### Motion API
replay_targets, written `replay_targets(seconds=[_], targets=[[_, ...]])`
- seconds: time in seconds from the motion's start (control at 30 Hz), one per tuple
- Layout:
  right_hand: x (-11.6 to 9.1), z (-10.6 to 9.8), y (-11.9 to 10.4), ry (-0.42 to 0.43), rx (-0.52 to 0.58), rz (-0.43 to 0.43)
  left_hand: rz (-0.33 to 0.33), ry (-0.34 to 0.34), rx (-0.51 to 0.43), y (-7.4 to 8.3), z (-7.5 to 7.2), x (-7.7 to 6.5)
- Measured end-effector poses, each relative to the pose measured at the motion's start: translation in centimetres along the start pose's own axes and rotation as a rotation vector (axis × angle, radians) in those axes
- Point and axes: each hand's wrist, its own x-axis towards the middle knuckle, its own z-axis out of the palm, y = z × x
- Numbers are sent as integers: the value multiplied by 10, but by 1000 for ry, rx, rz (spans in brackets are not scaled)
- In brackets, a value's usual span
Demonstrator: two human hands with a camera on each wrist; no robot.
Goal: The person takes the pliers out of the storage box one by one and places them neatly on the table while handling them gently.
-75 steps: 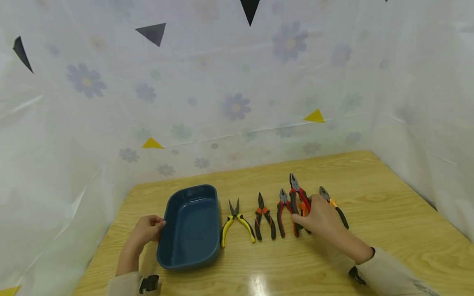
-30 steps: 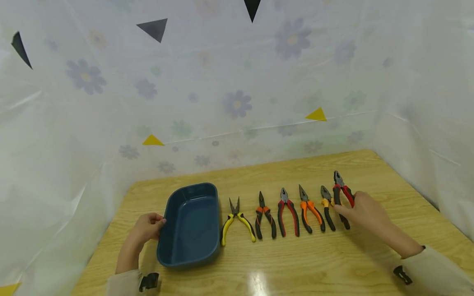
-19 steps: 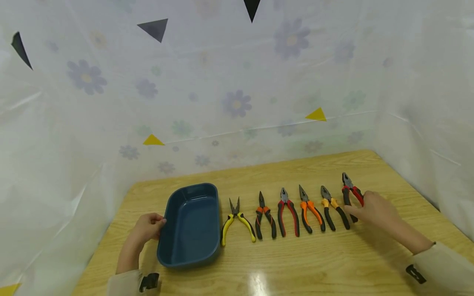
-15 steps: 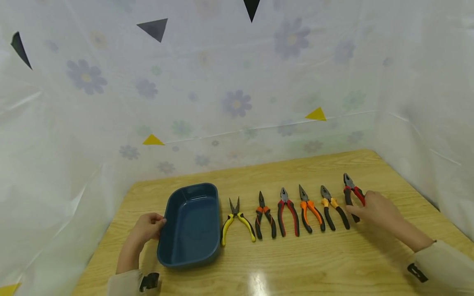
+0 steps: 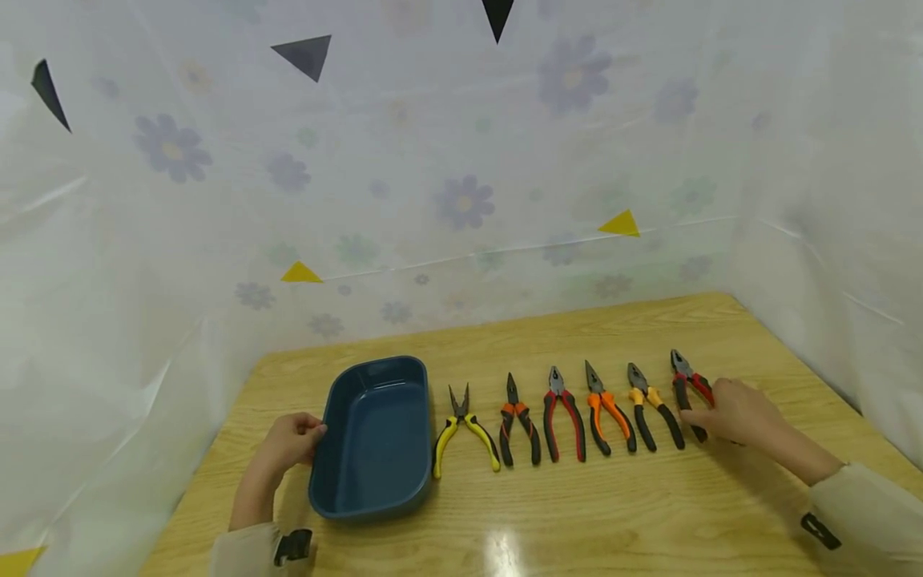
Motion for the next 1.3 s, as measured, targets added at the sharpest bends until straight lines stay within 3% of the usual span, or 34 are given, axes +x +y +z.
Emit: replay_targets(seconds=[0.23, 0.83, 1.3], targets=[[1, 3, 7, -39, 7, 5, 1, -3, 1, -1, 0, 1], [-3, 5, 8, -40, -12, 21, 0, 1, 16, 0, 0, 0], [2, 3, 7, -111, -21, 55, 8, -7, 38, 0, -1, 1]])
